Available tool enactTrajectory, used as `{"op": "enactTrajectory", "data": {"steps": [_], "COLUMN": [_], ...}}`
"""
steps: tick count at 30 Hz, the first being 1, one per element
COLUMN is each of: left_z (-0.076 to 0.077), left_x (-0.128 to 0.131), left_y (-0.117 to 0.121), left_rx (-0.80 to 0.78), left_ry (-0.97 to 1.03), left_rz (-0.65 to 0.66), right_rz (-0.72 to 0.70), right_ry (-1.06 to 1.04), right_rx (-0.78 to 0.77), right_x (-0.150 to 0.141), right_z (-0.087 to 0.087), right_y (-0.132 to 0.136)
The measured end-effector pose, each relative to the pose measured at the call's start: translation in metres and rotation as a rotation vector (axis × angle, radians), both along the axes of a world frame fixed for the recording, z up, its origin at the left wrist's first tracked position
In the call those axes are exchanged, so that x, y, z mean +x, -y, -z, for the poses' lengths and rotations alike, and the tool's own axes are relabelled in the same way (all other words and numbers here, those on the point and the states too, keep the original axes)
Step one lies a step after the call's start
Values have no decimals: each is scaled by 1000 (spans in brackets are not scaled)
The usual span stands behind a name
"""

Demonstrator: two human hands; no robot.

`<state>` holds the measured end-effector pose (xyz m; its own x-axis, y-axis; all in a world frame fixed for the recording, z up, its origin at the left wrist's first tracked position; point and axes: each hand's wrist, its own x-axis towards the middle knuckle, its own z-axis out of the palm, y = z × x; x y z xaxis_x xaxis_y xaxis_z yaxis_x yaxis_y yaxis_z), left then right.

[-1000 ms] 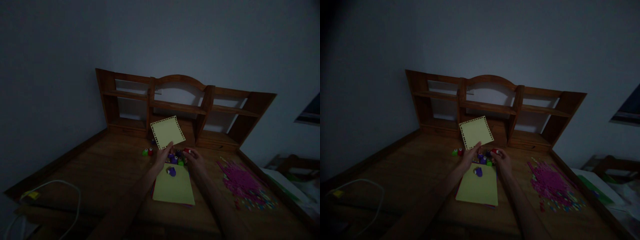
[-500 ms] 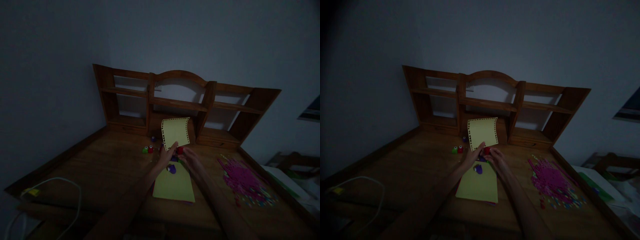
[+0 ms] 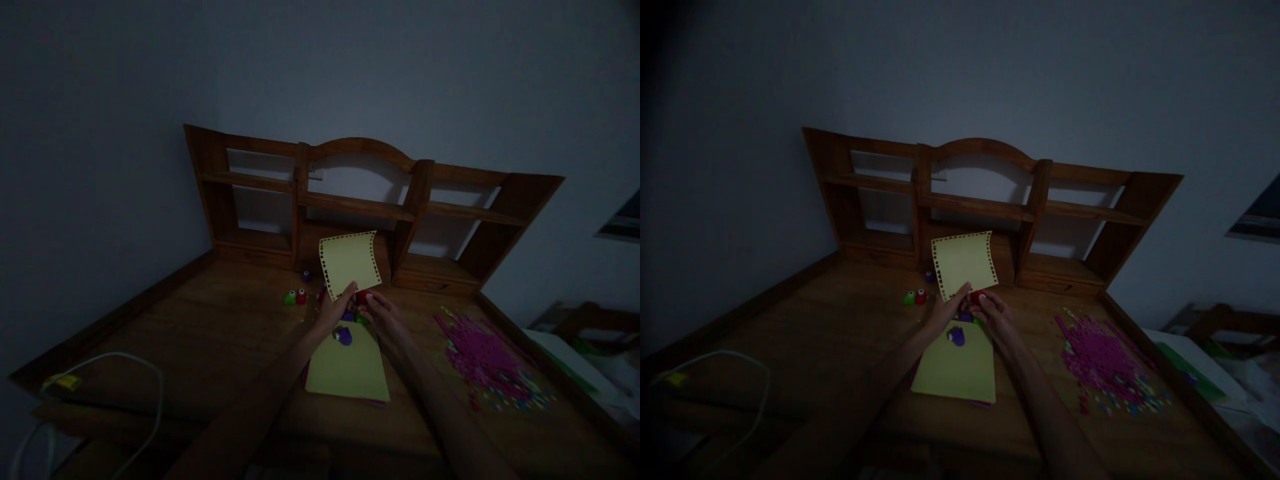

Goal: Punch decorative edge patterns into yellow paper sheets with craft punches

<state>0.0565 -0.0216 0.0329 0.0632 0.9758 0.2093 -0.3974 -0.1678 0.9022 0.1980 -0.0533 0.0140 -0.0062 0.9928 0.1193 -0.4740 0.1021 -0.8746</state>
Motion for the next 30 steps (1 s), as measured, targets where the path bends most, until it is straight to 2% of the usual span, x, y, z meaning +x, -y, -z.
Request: {"op": "enactTrajectory", "data": {"steps": [3,17,23,30], "left_z": [2,7,13,15], "left_x": [0,1,1,-1], "left_y": [-2,-3,-5,-4], "left_rx": [49,40,65,64], "left_ry": [-38,-55,-139,-184], "left_rz": [2,-5,85,120], "right_rz": [1,49,39,37], "right_ry": [-8,-24,-30,56], "right_rx": [6,-7,9,7], "right_x": [0,5,9,9], "right_z": [0,2,6,2], "right_y": [0,0,-4,0]}}
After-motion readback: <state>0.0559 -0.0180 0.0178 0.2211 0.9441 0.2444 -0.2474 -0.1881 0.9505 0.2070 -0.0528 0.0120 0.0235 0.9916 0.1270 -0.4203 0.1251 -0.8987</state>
